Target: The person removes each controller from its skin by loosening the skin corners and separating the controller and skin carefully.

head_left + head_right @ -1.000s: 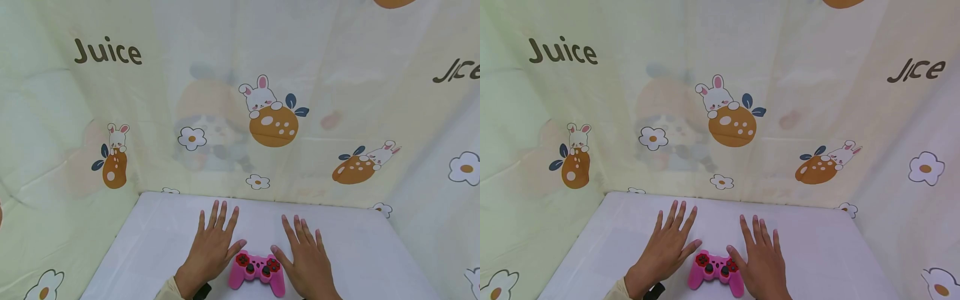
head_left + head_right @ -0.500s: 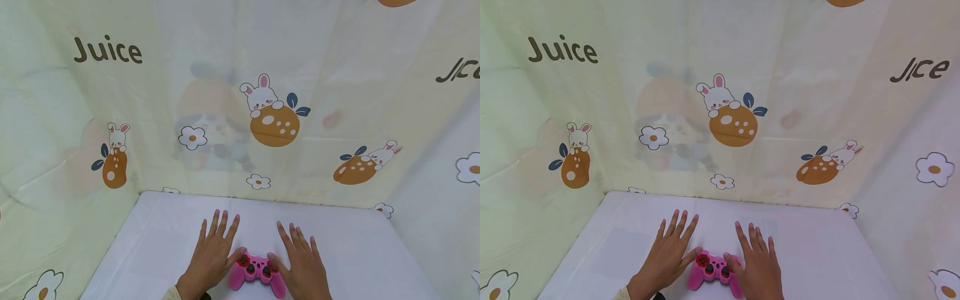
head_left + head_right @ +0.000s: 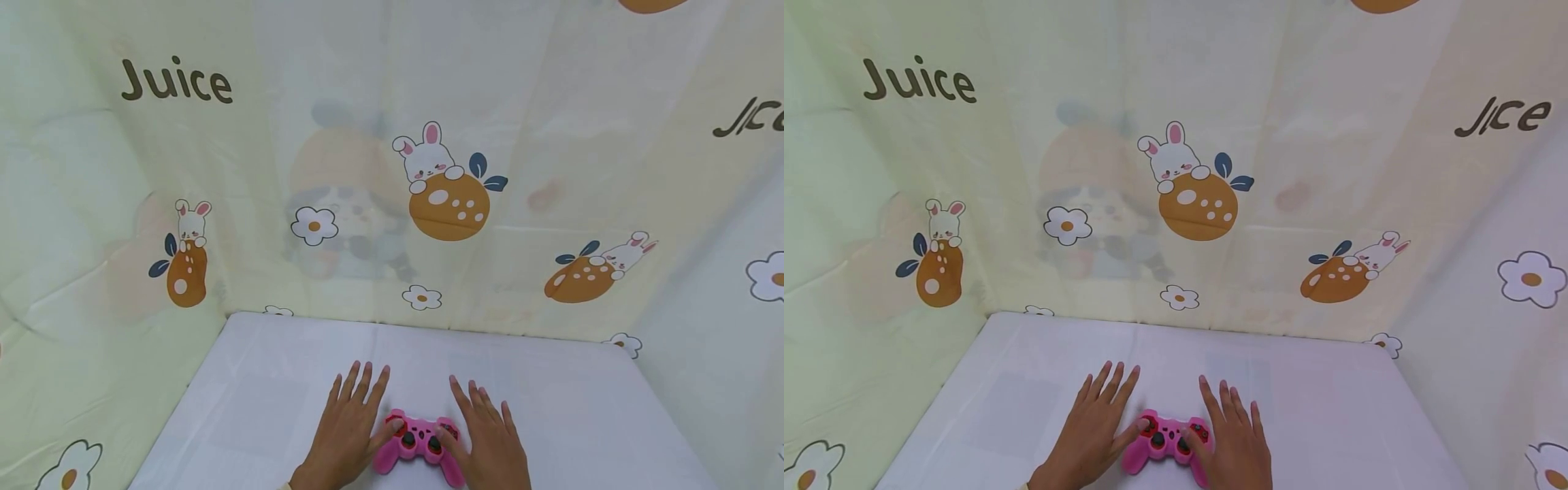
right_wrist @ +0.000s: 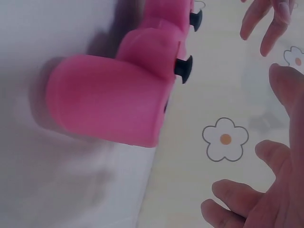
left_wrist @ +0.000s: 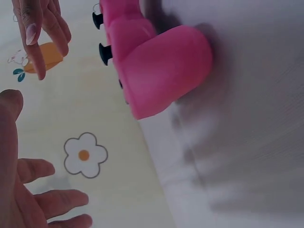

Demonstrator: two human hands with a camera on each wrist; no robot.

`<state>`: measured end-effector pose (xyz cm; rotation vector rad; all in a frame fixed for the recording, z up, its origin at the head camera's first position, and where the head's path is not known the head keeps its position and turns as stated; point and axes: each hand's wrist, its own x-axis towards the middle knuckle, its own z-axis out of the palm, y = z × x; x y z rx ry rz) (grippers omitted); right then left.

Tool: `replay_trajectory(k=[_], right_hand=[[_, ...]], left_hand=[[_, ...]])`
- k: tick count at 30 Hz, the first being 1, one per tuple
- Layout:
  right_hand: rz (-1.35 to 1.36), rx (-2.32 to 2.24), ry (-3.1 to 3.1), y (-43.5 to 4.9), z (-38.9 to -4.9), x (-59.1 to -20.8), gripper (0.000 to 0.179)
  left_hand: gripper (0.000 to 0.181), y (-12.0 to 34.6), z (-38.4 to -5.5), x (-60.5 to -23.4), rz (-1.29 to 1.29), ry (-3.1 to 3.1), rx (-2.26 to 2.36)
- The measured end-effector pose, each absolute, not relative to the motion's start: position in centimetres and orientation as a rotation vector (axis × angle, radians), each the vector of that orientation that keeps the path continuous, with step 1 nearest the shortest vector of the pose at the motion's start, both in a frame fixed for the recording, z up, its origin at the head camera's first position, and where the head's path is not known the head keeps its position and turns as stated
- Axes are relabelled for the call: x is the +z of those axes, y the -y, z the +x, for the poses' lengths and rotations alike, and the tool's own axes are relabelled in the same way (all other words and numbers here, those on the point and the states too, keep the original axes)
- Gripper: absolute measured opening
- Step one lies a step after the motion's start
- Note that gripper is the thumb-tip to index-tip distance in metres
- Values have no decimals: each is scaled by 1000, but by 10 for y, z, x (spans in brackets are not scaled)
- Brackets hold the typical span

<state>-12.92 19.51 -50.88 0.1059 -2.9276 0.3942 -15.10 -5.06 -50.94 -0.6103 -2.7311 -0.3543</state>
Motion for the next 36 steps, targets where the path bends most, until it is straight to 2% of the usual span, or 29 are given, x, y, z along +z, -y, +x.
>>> replay_trajectory(k=[36], right_hand=[[89, 650, 3060, -200, -128, -553, 91]], left_hand=[[74, 46, -148, -570, -634, 2633, -561]])
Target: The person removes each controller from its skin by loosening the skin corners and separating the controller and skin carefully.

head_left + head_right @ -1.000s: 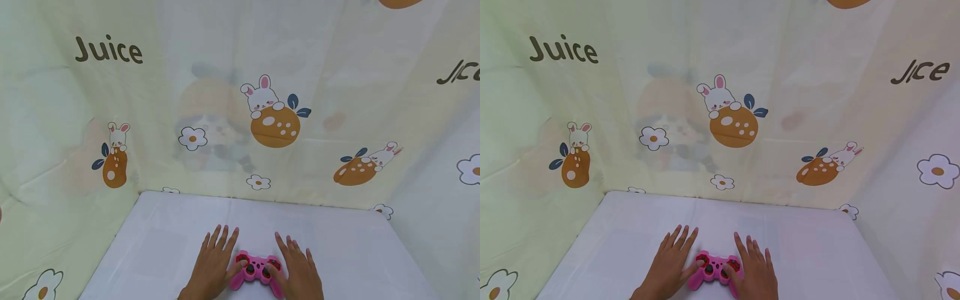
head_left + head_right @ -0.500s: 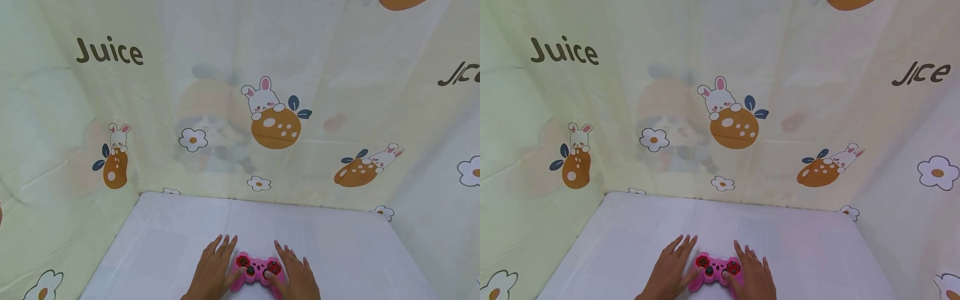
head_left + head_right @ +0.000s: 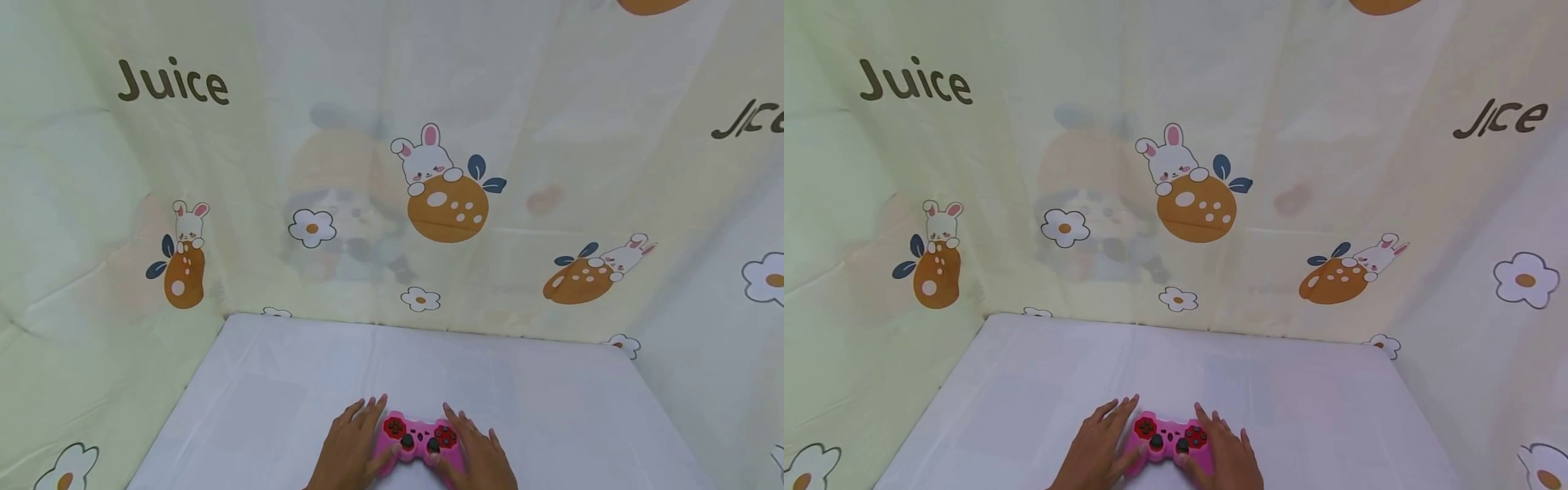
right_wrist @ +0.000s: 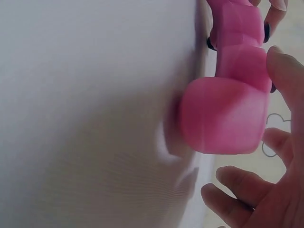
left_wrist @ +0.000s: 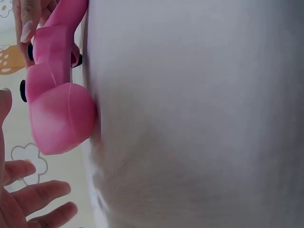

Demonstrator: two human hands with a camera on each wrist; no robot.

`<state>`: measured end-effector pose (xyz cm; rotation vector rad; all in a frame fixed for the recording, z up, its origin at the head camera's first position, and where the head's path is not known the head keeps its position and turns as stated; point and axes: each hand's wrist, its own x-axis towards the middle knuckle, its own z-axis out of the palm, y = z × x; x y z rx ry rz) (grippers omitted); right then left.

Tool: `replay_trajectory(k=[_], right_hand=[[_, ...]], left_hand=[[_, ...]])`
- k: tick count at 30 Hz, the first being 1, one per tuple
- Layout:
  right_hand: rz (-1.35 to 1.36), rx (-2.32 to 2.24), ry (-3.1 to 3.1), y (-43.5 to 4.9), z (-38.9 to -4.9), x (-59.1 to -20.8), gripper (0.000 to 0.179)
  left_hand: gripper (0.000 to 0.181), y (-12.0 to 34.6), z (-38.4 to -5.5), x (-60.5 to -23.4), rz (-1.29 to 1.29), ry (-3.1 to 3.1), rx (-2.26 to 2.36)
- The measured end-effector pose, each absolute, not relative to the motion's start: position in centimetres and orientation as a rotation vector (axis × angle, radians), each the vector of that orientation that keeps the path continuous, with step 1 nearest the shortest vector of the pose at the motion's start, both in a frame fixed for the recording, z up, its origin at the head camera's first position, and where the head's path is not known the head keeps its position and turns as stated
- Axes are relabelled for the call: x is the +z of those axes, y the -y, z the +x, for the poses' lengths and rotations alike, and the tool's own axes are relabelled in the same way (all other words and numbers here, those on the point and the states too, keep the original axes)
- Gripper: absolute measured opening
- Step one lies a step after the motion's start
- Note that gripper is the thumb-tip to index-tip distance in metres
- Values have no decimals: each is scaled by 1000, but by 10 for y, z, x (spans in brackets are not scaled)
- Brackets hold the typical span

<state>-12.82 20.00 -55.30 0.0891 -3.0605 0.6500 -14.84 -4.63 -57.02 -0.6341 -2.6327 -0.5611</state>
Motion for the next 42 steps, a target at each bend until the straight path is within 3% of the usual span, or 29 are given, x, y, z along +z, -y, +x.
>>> replay_trajectory(k=[21, 42], right_hand=[[230, 962, 3035, -215, -131, -570, 80], [14, 1161, 3137, -215, -130, -562, 84]], left_hand=[[71, 43, -150, -576, -602, 2770, -775], [64, 44, -148, -577, -479, 2778, -968]])
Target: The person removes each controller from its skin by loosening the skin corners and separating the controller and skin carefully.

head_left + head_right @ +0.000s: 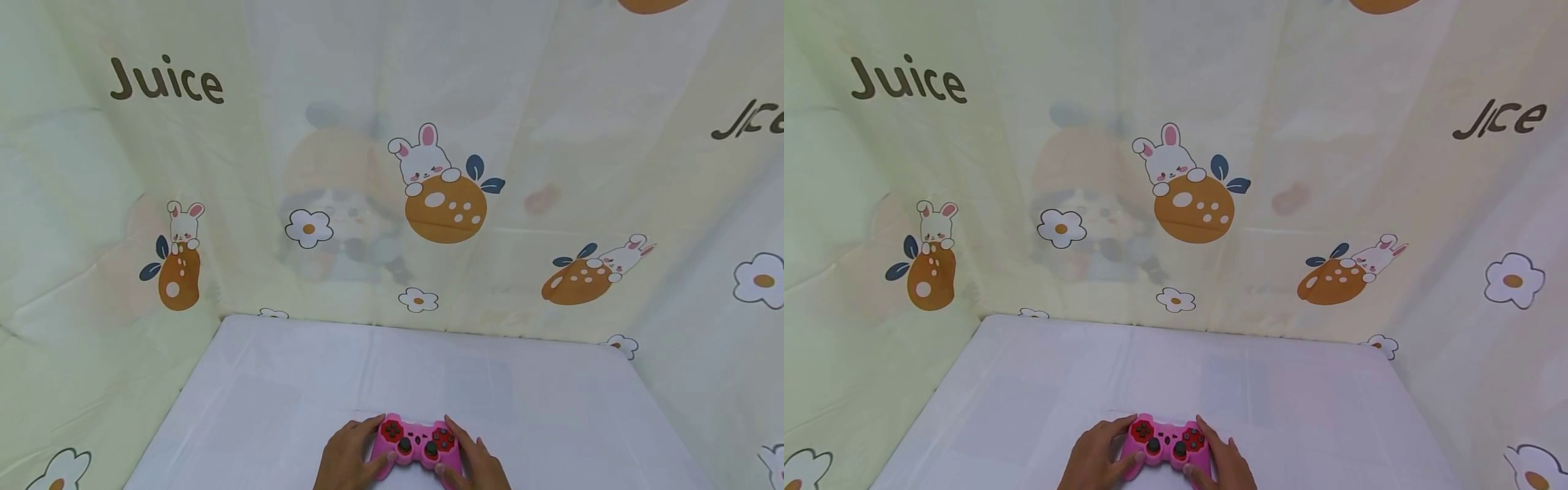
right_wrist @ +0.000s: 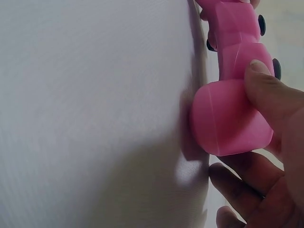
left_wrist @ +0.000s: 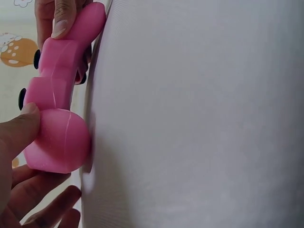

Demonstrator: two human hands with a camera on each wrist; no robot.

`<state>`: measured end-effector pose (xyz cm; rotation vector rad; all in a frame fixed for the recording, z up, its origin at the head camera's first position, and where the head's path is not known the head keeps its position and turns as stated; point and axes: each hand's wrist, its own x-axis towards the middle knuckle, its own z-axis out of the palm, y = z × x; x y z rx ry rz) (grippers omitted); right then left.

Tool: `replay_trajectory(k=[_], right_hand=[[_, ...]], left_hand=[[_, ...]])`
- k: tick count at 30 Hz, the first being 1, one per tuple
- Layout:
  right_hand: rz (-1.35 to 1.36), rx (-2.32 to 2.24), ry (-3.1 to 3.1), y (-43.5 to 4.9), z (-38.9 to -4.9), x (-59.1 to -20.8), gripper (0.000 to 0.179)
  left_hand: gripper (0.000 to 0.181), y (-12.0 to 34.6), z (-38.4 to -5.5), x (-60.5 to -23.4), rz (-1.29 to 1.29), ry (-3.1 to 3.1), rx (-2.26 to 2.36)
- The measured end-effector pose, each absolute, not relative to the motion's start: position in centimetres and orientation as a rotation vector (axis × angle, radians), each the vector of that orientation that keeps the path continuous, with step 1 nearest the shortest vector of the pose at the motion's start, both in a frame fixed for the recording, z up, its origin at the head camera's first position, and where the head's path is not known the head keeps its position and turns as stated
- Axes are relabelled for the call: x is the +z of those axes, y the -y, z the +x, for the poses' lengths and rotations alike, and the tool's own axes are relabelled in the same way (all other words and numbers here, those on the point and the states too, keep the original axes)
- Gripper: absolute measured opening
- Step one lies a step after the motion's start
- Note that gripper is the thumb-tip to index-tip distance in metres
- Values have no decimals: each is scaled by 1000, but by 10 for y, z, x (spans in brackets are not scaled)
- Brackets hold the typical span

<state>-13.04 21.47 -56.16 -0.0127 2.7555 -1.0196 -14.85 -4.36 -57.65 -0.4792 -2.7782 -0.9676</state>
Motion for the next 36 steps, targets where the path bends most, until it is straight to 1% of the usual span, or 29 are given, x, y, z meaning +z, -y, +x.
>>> replay_trajectory(k=[10, 20, 29, 36], right_hand=[[-87, -1066, -2778, -211, -128, -561, 83], [-84, -1114, -2800, -206, -126, -557, 85], [-60, -1401, -2757, -204, -125, -558, 84], [0, -1570, -2736, -200, -123, -555, 80]], left_hand=[[61, 46, -145, -568, -436, 2757, -1004], [60, 48, -146, -570, -431, 2662, -1077], [59, 51, -146, -573, -448, 2550, -1255], [60, 51, -146, -575, -441, 2459, -1288]])
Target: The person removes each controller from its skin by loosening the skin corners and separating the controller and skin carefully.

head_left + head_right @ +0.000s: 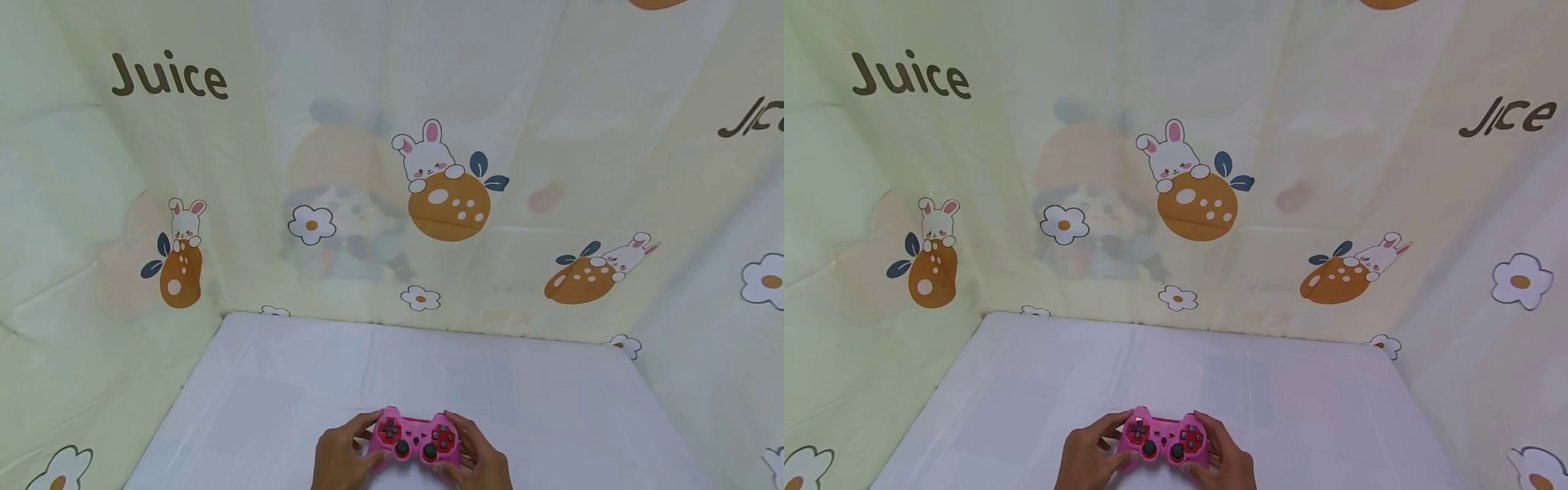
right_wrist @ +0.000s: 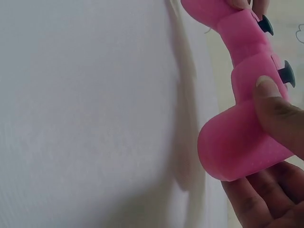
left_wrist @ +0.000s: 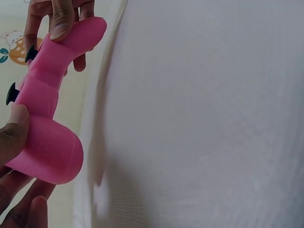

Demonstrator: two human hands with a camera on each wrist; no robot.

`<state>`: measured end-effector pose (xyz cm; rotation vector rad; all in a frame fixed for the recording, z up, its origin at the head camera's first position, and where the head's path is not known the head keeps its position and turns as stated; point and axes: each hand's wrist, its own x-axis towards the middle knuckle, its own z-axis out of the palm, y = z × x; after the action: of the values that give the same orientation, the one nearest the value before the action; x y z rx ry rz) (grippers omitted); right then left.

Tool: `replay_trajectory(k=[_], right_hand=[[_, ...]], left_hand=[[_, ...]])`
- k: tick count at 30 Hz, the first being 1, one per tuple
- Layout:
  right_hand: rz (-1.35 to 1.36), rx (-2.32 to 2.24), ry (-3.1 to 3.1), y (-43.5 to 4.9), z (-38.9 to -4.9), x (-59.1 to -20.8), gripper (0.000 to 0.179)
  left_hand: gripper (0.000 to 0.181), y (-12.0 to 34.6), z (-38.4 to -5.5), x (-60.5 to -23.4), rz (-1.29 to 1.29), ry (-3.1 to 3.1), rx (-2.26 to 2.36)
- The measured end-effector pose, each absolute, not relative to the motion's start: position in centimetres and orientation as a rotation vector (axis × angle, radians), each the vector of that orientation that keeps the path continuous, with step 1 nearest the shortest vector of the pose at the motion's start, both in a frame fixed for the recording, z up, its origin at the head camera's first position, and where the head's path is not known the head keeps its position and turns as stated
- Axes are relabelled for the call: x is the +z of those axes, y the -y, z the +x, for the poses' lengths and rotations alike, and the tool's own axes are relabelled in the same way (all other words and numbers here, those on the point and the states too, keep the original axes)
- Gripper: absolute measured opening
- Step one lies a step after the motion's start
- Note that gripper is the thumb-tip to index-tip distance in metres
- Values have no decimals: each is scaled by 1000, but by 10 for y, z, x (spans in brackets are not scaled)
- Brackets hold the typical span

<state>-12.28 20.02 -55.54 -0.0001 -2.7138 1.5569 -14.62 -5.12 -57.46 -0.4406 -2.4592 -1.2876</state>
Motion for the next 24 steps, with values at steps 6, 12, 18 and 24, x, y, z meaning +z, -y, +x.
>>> replay_trajectory(k=[6, 12, 18, 24], right_hand=[[-9, 1575, 2636, -197, -122, -557, 80], [-25, 1582, 2600, -195, -123, -558, 80], [-50, 1557, 2585, -191, -122, -559, 80], [-69, 1518, 2641, -190, -122, -559, 79]], left_hand=[[60, 52, -145, -570, -414, 2447, -1304], [60, 51, -145, -571, -380, 2456, -1307], [59, 51, -143, -571, -344, 2495, -1334], [60, 52, -143, -570, -360, 2503, -1365]])
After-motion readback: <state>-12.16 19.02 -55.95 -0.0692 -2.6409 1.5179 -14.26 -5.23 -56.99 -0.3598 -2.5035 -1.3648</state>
